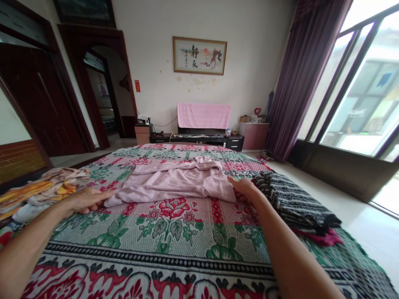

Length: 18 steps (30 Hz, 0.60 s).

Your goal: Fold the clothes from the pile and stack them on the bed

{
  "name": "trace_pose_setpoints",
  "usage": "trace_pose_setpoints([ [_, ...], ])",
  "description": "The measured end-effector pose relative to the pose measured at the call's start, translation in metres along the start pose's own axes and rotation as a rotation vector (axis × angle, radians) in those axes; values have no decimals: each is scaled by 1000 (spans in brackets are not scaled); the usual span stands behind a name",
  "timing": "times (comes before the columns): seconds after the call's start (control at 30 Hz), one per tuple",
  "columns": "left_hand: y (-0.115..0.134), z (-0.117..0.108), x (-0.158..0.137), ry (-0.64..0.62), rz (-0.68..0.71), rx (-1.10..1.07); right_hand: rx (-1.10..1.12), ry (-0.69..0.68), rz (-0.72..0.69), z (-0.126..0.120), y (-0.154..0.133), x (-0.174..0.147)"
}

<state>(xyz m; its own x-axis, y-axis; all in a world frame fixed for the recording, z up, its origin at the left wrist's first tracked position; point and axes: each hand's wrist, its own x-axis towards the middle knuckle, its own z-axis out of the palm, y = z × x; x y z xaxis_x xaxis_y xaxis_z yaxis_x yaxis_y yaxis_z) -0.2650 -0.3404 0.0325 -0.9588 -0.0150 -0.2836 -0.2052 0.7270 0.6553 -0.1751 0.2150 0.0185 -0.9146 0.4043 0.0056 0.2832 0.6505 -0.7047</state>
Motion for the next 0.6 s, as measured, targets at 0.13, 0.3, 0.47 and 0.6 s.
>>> trace_pose_setpoints([
  [0.13,11,3,-11,-70,20,156,-79,-155,168,-4,-10,-16],
  [0.3,29,26,-13,92,87,339,-349,-85,23,4,-18,-17],
  [0.47,35,38,-7,171,93,85,-275,28,-2,9,-16,-11],
  [0.6,39,40,-10,168,70,-526,136,10,36,12,-18,-17],
])
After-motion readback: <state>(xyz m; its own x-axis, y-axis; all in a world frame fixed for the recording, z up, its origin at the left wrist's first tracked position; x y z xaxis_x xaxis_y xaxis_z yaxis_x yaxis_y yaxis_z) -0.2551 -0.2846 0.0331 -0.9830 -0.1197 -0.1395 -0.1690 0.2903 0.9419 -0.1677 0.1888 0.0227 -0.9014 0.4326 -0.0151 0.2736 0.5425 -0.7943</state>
